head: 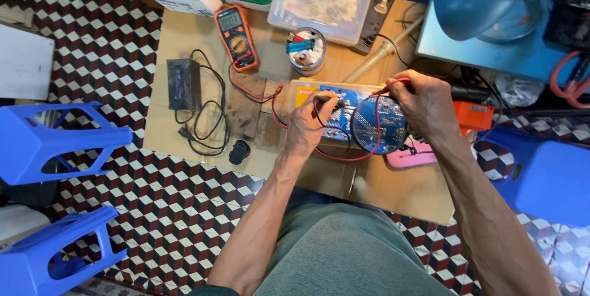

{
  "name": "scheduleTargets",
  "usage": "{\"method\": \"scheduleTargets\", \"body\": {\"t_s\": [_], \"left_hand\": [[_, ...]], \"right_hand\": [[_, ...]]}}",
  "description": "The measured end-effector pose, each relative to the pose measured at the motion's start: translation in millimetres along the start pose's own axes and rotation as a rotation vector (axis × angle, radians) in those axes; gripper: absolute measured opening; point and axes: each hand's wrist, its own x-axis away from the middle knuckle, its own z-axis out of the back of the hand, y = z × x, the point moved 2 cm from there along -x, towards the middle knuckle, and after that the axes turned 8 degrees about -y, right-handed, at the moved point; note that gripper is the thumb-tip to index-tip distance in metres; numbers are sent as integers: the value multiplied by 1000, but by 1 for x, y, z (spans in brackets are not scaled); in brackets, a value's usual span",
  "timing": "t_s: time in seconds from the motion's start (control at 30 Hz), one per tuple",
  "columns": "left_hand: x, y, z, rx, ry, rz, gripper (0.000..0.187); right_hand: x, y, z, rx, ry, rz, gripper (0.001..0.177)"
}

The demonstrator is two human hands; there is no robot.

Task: The person uses a multimeter to test various points on a blue circuit board. They hold the probes against different components while observing the multimeter display, occasionally adjusting the probes to different locations on the board.

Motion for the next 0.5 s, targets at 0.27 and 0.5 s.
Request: {"method": "scheduleTargets", "body": {"t_s": [0.27,0.5], "left_hand": [[2,9,1,36,0,27,18],[3,7,0,62,-4,5,18]], "right_hand": [[0,1,3,-83,-1,7,17],[1,6,0,-96,7,35,17]]}}
